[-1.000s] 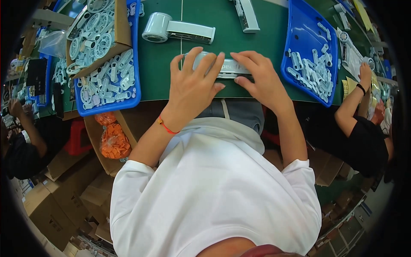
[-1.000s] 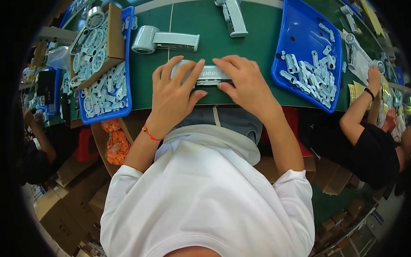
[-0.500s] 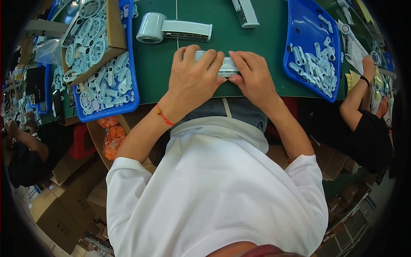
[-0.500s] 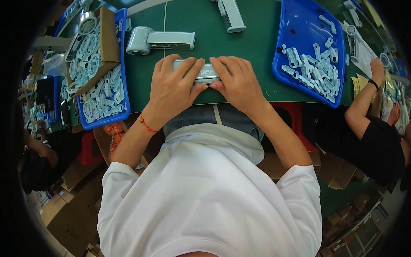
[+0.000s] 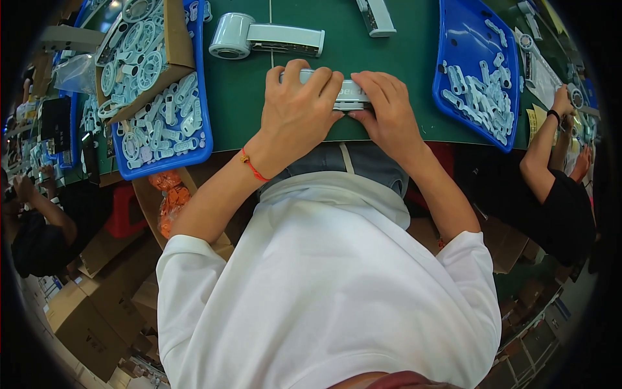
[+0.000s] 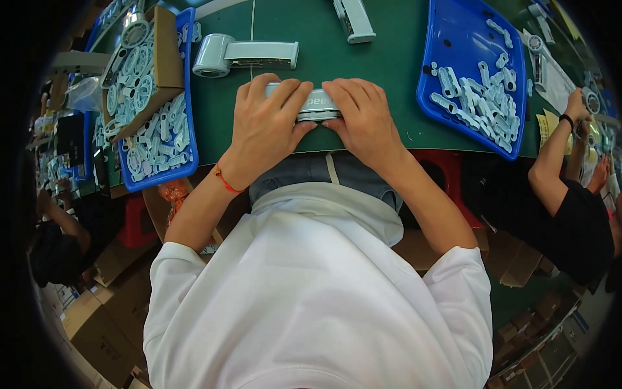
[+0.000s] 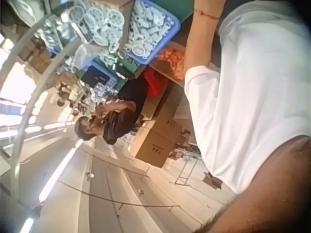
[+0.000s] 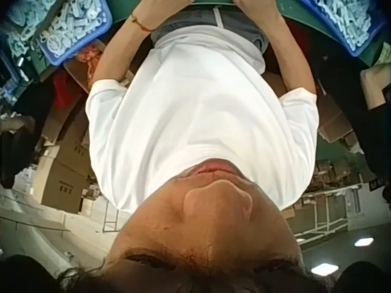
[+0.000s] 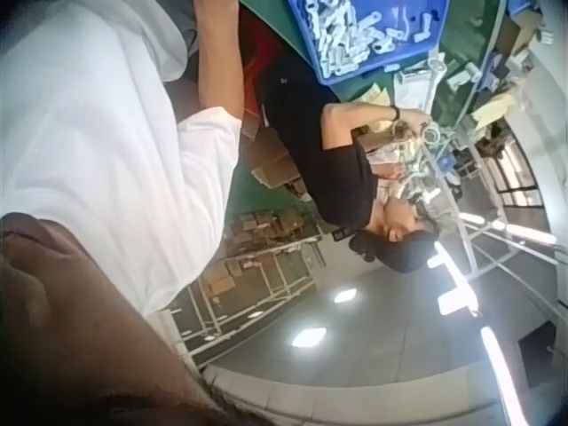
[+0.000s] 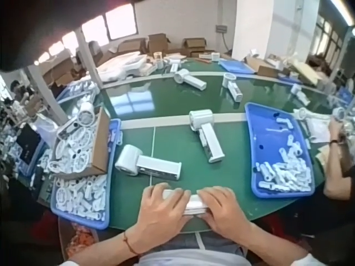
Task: Assembling plastic components of small appliances at a factory workstation.
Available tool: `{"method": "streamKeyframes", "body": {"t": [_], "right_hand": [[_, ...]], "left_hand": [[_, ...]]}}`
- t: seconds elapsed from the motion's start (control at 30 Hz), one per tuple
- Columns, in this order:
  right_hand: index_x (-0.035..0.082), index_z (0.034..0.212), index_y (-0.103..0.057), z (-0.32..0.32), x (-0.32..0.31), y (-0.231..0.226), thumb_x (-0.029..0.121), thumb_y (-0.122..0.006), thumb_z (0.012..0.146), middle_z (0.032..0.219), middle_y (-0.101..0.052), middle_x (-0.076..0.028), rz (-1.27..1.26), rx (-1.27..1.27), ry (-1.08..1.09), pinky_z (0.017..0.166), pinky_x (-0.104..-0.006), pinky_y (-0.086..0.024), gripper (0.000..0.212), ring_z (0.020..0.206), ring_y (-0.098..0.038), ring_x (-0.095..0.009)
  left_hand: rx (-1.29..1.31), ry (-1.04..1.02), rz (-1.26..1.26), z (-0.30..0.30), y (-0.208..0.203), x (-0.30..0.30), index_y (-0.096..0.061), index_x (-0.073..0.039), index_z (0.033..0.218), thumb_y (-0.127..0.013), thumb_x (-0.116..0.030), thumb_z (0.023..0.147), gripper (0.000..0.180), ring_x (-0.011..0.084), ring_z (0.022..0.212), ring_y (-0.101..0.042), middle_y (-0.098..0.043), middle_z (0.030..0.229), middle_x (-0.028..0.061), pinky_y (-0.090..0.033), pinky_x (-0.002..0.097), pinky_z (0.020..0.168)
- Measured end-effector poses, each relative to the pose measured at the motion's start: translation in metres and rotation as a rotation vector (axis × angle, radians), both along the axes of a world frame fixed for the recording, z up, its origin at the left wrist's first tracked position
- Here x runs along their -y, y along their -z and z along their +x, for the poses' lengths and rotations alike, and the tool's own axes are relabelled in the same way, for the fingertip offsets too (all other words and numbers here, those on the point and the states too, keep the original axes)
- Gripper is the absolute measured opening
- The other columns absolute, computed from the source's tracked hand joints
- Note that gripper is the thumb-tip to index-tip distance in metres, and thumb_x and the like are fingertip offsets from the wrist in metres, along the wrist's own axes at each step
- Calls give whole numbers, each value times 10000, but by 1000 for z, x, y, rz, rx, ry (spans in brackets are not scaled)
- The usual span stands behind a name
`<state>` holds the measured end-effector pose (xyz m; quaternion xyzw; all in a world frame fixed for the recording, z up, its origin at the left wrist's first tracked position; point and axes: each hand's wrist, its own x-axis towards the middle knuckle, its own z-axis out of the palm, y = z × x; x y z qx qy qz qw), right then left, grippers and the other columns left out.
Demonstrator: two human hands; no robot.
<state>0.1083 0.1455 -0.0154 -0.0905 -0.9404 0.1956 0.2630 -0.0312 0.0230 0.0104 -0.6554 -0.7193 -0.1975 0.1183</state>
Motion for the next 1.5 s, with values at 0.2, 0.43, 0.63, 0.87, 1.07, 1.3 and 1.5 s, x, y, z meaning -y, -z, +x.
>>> {"method": "streamKeyframes", "body": {"t": [0.2,0.43,0.63,0.87,1.07,1.3,1.5], "right_hand": [[69,1142,-556,0,3,-2,16,-748,610,1124,-570,-109,-151,-41,53,903,-386,-393,568,1045,-521,-305],[38,1156,-576,2,1,0,46,-715,667,1104,-579,-116,-203,-51,6,895,-386,-422,508,1039,-524,-308],[25,1131,-596,-1,3,2,49,-704,668,1090,-579,-127,-117,-84,20,852,-397,-450,475,985,-542,-320],[38,1181,-559,-2,5,5,63,-708,679,1099,-562,-118,26,-17,77,856,-395,-438,525,1006,-529,-312],[47,1191,-547,2,5,0,85,-737,653,1113,-555,-113,-42,-8,49,857,-391,-427,572,1015,-526,-301],[53,1148,-569,-2,4,3,50,-748,616,1105,-561,-106,-55,0,61,836,-387,-437,561,998,-532,-296],[49,1159,-566,-2,1,-4,29,-740,610,1089,-571,-112,-69,29,38,843,-396,-433,577,982,-539,-302]], "left_hand": [[42,-31,23,0,0,1,-618,-89,1004,-787,-262,581,488,264,921,-513,-592,970,16,-394,424,774],[53,-7,50,0,3,0,-622,-88,1021,-758,-270,615,466,272,896,-517,-591,961,14,-394,413,763],[-2,7,108,-3,6,-1,-630,-82,988,-741,-304,628,438,280,872,-521,-591,948,11,-391,408,745],[-44,9,2,-3,4,-1,-616,-85,1017,-771,-283,600,487,268,902,-517,-594,968,7,-398,397,752],[54,39,-4,-3,-1,2,-615,-82,1023,-796,-256,551,534,261,907,-513,-592,981,11,-399,397,755],[58,-29,-52,0,-5,0,-615,-93,1058,-781,-190,583,513,279,921,-531,-607,1015,27,-415,385,769],[15,-26,11,1,-1,2,-612,-97,1058,-787,-184,566,529,270,938,-531,-607,1011,25,-414,384,785]]}}
